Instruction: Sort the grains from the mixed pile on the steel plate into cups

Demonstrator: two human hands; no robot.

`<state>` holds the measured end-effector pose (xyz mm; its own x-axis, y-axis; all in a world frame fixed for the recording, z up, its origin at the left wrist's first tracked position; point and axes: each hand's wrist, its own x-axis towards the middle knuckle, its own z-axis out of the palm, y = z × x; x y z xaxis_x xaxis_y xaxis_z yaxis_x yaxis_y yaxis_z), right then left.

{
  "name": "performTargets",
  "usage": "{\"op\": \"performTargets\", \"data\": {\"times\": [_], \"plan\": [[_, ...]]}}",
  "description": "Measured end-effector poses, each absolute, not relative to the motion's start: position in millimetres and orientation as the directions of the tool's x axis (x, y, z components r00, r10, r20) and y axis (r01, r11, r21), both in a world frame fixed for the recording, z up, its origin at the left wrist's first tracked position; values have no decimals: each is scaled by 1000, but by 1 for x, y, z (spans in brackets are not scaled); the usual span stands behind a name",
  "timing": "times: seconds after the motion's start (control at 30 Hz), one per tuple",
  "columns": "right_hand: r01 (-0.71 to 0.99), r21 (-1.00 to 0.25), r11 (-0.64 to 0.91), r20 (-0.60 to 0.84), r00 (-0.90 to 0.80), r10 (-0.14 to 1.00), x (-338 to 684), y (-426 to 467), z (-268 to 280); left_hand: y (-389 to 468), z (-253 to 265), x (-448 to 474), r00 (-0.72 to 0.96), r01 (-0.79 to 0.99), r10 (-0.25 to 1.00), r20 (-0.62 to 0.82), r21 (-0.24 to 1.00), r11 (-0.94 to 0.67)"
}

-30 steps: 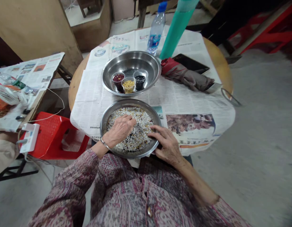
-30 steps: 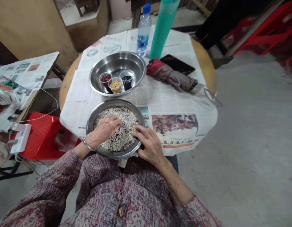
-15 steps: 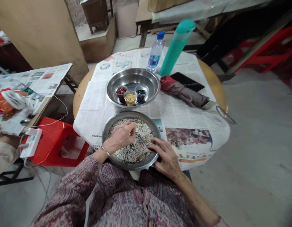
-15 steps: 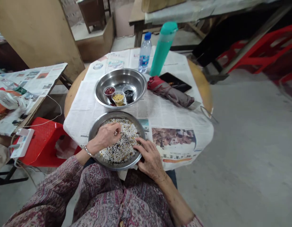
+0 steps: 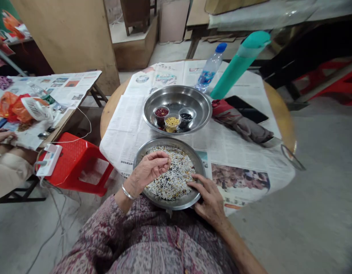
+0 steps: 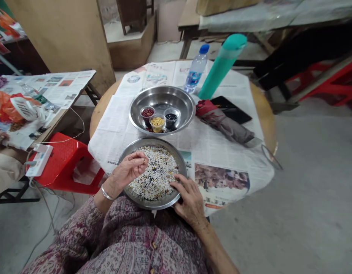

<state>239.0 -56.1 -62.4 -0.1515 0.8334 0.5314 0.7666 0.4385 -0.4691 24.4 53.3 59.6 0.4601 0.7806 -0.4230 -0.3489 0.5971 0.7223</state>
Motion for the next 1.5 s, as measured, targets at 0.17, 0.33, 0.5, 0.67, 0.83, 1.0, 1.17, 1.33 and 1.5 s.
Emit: {"op": "performTargets", "data": {"times": [0.17,0.33,0.5,0.67,0.83,1.0,1.17,1.33,1.5], "plan": [[765,-484,425,527,-133,840,237,-56,-61,68,62,20,444,-278,817,-368,810,516],[774,-485,407,503,-134,854,236,-57,-60,109,81,26,443,-128,868,-223,943,307],[791,-456,409,515,-140,845,237,-57,-63,167,92,54,420,214,907,25,969,-126],[806,-438,399,510,-142,848,238,-58,-64,216,74,81,544,562,802,247,602,-567],[817,-415,400,532,-138,835,237,-56,-63,233,64,84,622,643,749,228,398,-655],[817,-410,405,535,-144,832,236,-55,-59,234,66,80,548,580,730,408,443,-684],[810,-428,402,519,-144,843,235,-55,-54,192,77,62,484,496,674,558,460,-737],[797,-454,399,499,-143,854,236,-55,-53,99,61,16,510,533,714,481,474,-700],[793,-471,387,478,-139,867,236,-55,-53,30,19,-26,439,593,764,474,486,-642]]}}
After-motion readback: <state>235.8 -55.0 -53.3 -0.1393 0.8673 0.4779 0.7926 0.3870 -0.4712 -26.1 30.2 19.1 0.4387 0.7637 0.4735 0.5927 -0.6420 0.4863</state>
